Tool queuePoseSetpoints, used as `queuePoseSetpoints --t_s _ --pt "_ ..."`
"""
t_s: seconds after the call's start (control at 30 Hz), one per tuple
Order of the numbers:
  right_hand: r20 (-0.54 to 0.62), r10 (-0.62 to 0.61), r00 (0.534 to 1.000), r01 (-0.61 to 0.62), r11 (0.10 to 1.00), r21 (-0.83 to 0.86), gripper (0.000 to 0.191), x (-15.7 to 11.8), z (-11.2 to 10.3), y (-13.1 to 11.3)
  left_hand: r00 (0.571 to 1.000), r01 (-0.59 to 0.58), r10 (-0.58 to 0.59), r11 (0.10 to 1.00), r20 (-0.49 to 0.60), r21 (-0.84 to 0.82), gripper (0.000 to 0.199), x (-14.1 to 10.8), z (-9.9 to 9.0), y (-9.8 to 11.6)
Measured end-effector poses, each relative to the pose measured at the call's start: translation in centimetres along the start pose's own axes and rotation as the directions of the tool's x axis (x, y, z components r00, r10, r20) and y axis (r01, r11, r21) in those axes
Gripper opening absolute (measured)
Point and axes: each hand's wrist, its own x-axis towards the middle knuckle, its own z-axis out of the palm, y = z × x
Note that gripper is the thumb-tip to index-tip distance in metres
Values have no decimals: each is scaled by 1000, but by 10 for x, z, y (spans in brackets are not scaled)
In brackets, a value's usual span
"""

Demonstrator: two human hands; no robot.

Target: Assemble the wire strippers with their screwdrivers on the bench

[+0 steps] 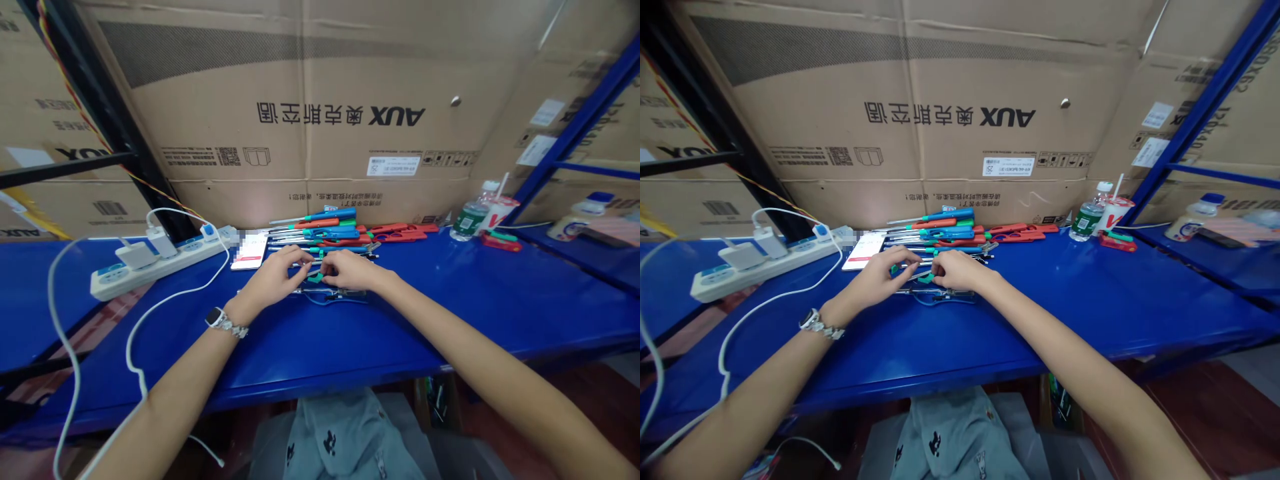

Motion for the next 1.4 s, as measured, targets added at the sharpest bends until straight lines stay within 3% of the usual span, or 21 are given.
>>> queuePoseSetpoints --t_s 0.17,0.33,0.43,0.6,0.73,1.0,1.1,1.23,1.4 --pt "-67 -18 998 20 1000 23 6 -11 -5 -1 995 -9 3 997 95 71 20 -15 0 3" --pt "-92 37 995 -12 968 252 13 -18 -4 -2 979 -162 134 970 155 183 21 -12 6 13" --pt "-111 33 993 10 929 369 14 -21 0 -2 971 -217 196 963 134 162 22 -10 6 16" --pt "-150 6 989 76 840 538 15 -28 5 -5 997 -75 75 997 -4 -16 27 -10 1 14" --pt "-177 34 984 81 792 605 18 -33 7 -10 998 56 -54 987 14 -151 29 -8 -1 14" --pt "-301 11 954 133 880 455 10 -34 10 -12 981 193 -180 943 71 -270 28 -9 -1 14" --pt "-320 -77 944 175 940 293 8 -35 8 -12 989 133 -112 962 99 -239 23 -10 -3 11" --pt "-262 -187 947 203 979 36 8 -38 5 -17 992 4 12 991 122 -134 20 -10 -6 8" --pt "-250 -159 955 170 985 24 6 -46 4 -19 982 12 3 997 191 -79 20 -11 -8 6"
